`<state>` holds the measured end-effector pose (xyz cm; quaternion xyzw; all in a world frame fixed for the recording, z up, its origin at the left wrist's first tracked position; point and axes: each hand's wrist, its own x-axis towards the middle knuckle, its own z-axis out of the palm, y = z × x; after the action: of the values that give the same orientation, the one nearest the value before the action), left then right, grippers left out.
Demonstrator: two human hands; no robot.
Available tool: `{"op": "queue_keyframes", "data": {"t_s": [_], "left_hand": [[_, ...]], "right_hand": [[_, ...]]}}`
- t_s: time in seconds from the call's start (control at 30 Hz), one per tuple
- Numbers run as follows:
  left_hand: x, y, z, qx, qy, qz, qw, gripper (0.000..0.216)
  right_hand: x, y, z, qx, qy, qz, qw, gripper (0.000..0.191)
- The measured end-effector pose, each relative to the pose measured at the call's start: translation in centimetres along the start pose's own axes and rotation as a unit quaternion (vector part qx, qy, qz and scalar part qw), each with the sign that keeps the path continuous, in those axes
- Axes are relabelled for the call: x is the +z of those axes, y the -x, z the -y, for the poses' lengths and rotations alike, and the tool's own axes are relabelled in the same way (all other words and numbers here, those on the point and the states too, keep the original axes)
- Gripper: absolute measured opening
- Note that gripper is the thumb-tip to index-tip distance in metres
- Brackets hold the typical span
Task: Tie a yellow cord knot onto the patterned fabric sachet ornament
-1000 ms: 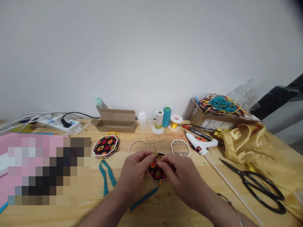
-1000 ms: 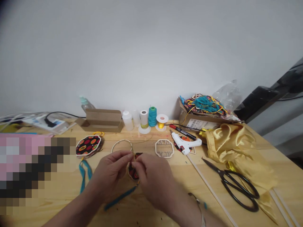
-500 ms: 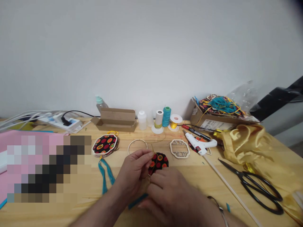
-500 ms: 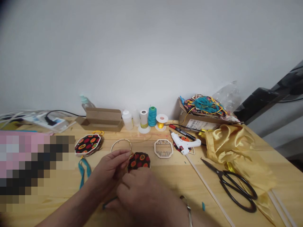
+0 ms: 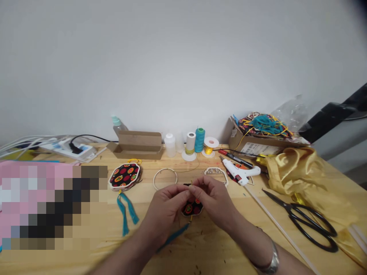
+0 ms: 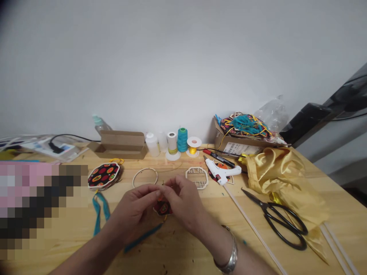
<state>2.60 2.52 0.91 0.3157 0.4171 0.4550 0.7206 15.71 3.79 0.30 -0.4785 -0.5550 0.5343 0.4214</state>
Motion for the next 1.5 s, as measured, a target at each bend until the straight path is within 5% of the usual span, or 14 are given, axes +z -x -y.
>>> {"op": "queue_keyframes", "data": {"t_s": [0.73,1.5], "left_hand": [[0.0,0.2,0.0,0.002,-0.03,0.014,0.999,0.012],[0.0,0.2,-0.2,0.008,-0.078,-0.01,0.997,0.013]], "right_hand": [[-0.5,-0.1,0.6,0.009,0.044,-0.025,0.999,0.016],[-1.0,-0.2,0.9,0.035,0.052,0.029,0.998,0.01]]}}
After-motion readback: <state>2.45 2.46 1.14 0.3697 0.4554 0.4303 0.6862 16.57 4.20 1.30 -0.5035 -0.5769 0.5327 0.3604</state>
